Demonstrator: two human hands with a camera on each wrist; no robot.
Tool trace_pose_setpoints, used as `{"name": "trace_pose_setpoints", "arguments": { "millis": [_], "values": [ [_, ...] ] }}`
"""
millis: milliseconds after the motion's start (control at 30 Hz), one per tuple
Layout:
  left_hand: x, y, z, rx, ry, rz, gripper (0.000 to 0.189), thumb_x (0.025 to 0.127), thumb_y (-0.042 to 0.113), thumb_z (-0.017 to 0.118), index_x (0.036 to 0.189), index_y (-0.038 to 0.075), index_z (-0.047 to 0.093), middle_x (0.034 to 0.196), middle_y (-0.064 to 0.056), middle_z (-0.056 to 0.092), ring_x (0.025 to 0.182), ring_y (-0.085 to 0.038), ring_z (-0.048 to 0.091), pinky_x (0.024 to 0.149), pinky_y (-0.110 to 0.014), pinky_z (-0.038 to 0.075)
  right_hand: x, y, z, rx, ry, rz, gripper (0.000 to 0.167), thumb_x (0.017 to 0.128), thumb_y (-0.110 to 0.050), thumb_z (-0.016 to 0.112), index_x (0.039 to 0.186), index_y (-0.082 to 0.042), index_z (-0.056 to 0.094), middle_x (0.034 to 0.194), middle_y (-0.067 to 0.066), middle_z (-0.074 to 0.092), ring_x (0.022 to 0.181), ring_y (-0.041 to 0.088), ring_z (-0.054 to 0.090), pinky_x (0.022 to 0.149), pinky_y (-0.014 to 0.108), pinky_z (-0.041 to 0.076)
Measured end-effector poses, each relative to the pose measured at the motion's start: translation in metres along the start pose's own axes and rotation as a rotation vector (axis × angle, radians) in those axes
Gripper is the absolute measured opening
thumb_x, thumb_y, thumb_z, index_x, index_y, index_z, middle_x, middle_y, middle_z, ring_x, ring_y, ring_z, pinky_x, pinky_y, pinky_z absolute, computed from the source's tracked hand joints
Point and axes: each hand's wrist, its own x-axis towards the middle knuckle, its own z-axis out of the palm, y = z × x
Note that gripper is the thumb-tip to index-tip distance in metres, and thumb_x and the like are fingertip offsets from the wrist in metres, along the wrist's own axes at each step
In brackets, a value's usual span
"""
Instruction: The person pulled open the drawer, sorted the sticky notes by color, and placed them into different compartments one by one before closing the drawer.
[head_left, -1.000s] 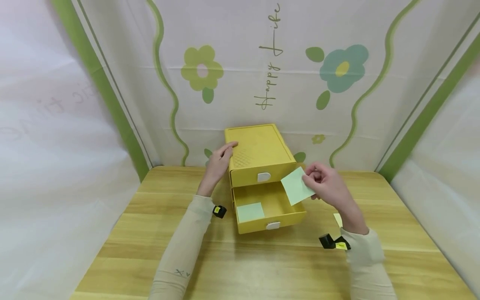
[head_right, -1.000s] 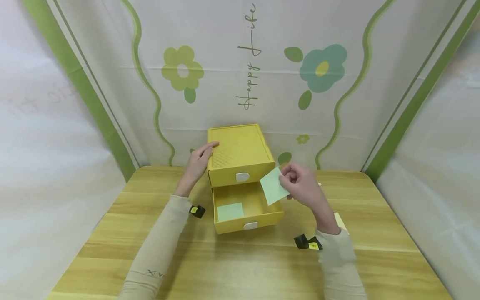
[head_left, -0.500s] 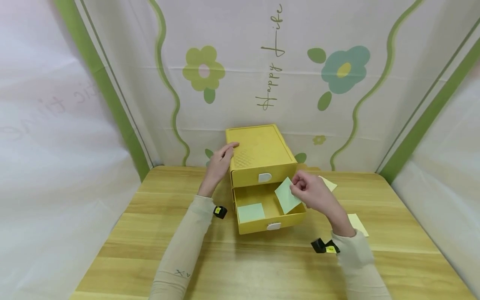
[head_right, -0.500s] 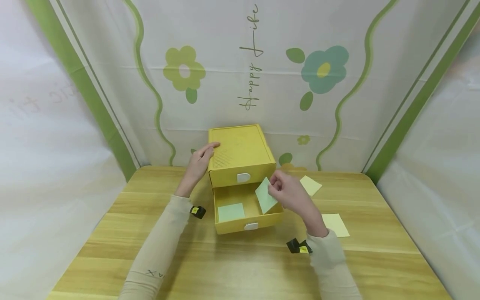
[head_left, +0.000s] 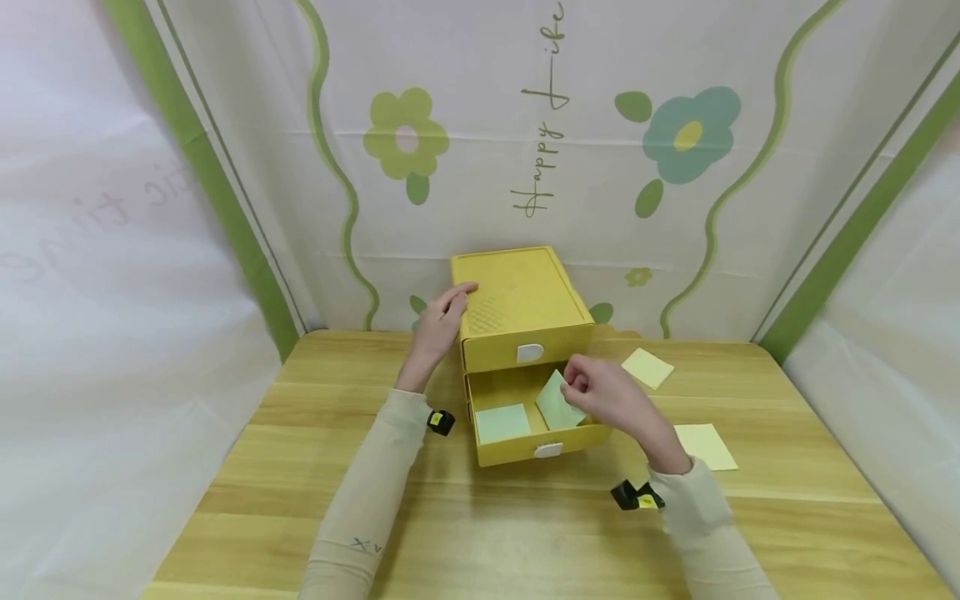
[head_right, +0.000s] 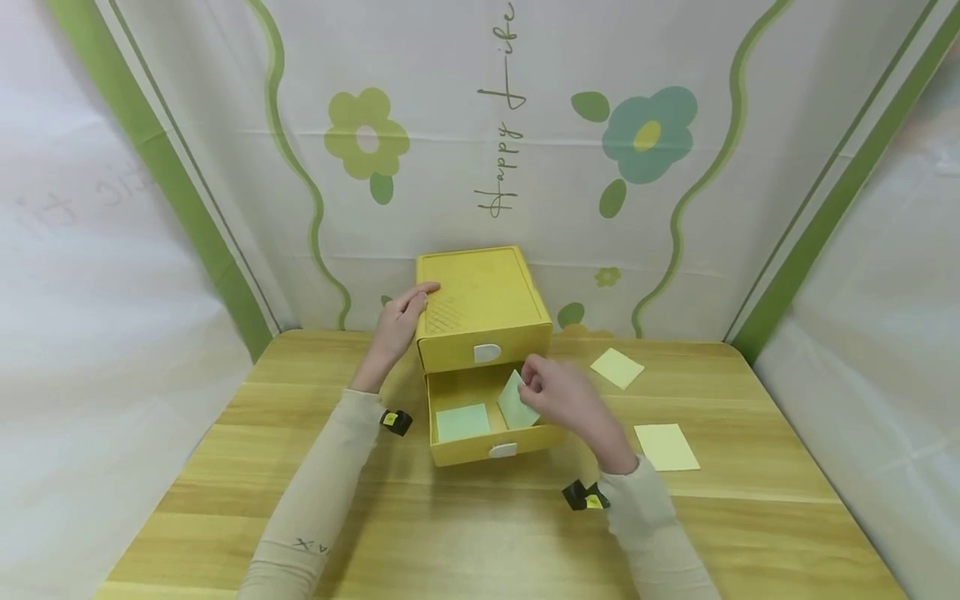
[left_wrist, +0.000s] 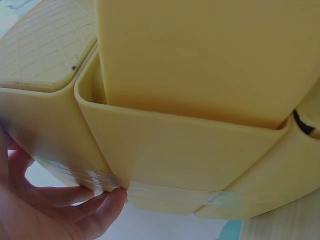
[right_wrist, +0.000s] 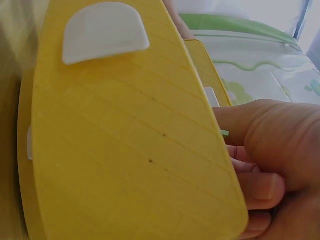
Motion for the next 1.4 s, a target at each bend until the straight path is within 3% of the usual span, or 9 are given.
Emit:
{"name": "trace_pose_setpoints", "arguments": {
  "millis": [433, 633, 833, 1200, 1400],
  "values": [
    [0.0, -0.002, 0.001, 0.007, -0.007, 0.004, 0.041, 0.105, 0.039, 0.032, 0.135, 0.03, 0.059, 0.054, 0.003, 0.031, 0.041, -0.012, 0.021, 0.037, -0.026, 0.021, -0.002, -0.004, 0.013, -0.301, 0.058, -0.005, 0.01, 0.086, -0.014, 0.068, 0.081, -0.011, 0.059, 0.062, -0.005, 0.057, 0.051, 0.011, 0.043, 0.049, 0.026, 0.035],
    [0.0, -0.001, 0.001, 0.012, -0.016, 0.008, 0.042, 0.104, 0.043, 0.031, 0.135, 0.033, 0.058, 0.053, 0.004, 0.031, 0.041, -0.012, 0.022, 0.037, -0.027, 0.022, -0.006, -0.008, 0.019, -0.437, 0.11, 0.005, 0.02, 0.085, -0.014, 0.07, 0.074, -0.012, 0.054, 0.053, -0.005, 0.04, 0.047, 0.012, 0.035, 0.043, 0.026, 0.027],
    [0.001, -0.001, 0.0, 0.009, -0.023, 0.015, 0.042, 0.104, 0.043, 0.032, 0.135, 0.031, 0.058, 0.053, 0.004, 0.03, 0.042, -0.013, 0.022, 0.039, -0.027, 0.022, -0.007, -0.009, 0.02, -0.465, 0.122, 0.027, 0.03, 0.086, -0.014, 0.07, 0.067, -0.013, 0.046, 0.052, -0.005, 0.028, 0.048, 0.011, 0.028, 0.043, 0.026, 0.023],
    [0.001, -0.001, -0.002, -0.004, -0.027, 0.013, 0.043, 0.105, 0.043, 0.032, 0.137, 0.03, 0.057, 0.056, 0.003, 0.033, 0.042, -0.012, 0.022, 0.038, -0.027, 0.023, -0.005, -0.009, 0.016, -0.52, 0.112, 0.074, 0.032, 0.088, -0.021, 0.07, 0.066, -0.013, 0.048, 0.051, -0.002, 0.035, 0.048, 0.016, 0.037, 0.042, 0.031, 0.031],
    [0.001, -0.001, -0.002, -0.001, -0.025, 0.017, 0.043, 0.105, 0.042, 0.032, 0.136, 0.03, 0.058, 0.054, 0.004, 0.031, 0.042, -0.012, 0.022, 0.039, -0.026, 0.022, -0.005, -0.012, 0.014, -0.559, 0.151, 0.069, 0.033, 0.089, -0.016, 0.066, 0.063, -0.013, 0.046, 0.05, -0.002, 0.031, 0.046, 0.016, 0.036, 0.038, 0.033, 0.032]
  ]
}}
